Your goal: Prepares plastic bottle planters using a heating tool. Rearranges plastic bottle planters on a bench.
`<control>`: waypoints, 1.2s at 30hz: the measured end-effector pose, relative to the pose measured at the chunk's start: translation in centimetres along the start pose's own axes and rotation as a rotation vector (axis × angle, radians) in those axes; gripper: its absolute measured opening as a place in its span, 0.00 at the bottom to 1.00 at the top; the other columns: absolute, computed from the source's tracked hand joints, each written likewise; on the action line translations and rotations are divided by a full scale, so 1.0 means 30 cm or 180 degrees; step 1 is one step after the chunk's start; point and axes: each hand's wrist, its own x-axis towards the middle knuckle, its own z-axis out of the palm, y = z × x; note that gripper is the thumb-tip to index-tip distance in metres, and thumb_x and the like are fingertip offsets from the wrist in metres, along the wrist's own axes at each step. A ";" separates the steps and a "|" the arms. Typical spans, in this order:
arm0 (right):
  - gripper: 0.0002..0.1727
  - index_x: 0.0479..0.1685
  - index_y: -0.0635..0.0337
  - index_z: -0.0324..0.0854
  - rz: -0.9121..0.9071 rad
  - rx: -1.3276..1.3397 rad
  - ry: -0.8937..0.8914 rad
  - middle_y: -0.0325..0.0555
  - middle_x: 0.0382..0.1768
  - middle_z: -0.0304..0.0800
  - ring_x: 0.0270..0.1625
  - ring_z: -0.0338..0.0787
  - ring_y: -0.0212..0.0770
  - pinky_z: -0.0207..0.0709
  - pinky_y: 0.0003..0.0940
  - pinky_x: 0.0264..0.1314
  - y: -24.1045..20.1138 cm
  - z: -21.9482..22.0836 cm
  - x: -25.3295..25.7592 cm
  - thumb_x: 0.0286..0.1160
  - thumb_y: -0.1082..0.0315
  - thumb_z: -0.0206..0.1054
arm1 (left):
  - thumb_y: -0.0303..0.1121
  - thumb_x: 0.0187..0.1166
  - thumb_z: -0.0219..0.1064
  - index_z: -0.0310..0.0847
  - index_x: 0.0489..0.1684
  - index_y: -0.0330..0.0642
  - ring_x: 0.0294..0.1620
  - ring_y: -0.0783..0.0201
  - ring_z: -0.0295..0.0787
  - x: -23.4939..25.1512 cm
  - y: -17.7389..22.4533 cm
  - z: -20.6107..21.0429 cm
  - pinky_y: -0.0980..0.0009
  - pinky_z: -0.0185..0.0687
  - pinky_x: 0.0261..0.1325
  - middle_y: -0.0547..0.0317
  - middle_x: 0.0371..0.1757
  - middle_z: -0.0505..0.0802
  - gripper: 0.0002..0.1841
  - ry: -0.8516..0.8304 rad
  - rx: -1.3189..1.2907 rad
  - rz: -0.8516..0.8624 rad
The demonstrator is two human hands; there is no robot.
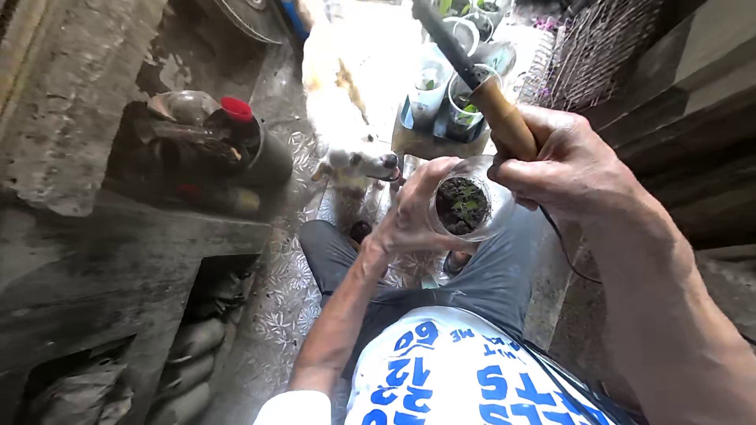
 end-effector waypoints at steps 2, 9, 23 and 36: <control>0.08 0.38 0.51 0.77 -0.0122 -0.0124 -0.0184 0.33 0.21 0.76 0.13 0.71 0.27 0.67 0.23 0.10 -0.012 -0.010 0.012 0.63 0.71 0.69 | 0.57 0.41 0.91 0.71 0.74 0.20 0.79 0.47 0.78 0.050 -0.011 -0.042 0.55 0.69 0.87 0.31 0.73 0.83 0.60 -0.0436 -0.0251 0.0093; 0.07 0.38 0.52 0.77 -0.0400 -0.0023 -0.0425 0.32 0.21 0.77 0.13 0.72 0.26 0.66 0.21 0.10 -0.027 -0.048 0.053 0.65 0.71 0.69 | 0.51 0.42 0.94 0.63 0.78 0.24 0.74 0.59 0.81 0.100 -0.027 -0.013 0.65 0.74 0.82 0.38 0.71 0.84 0.61 -0.0320 -0.0666 0.0526; 0.13 0.37 0.44 0.74 -0.0205 0.0806 0.0703 0.26 0.15 0.63 0.12 0.61 0.26 0.58 0.22 0.11 -0.017 -0.093 0.038 0.92 0.52 0.57 | 0.34 0.48 0.91 0.68 0.72 0.23 0.60 0.56 0.90 0.166 -0.038 -0.031 0.59 0.87 0.69 0.43 0.57 0.92 0.48 0.0727 -0.0812 -0.0223; 0.17 0.48 0.49 0.85 0.0173 -0.0568 0.0797 0.25 0.16 0.72 0.14 0.69 0.22 0.65 0.21 0.14 0.148 0.063 -0.268 0.89 0.50 0.55 | 0.33 0.57 0.87 0.70 0.68 0.27 0.55 0.57 0.92 0.396 -0.024 -0.320 0.61 0.89 0.63 0.45 0.50 0.93 0.39 0.1942 0.0061 -0.1061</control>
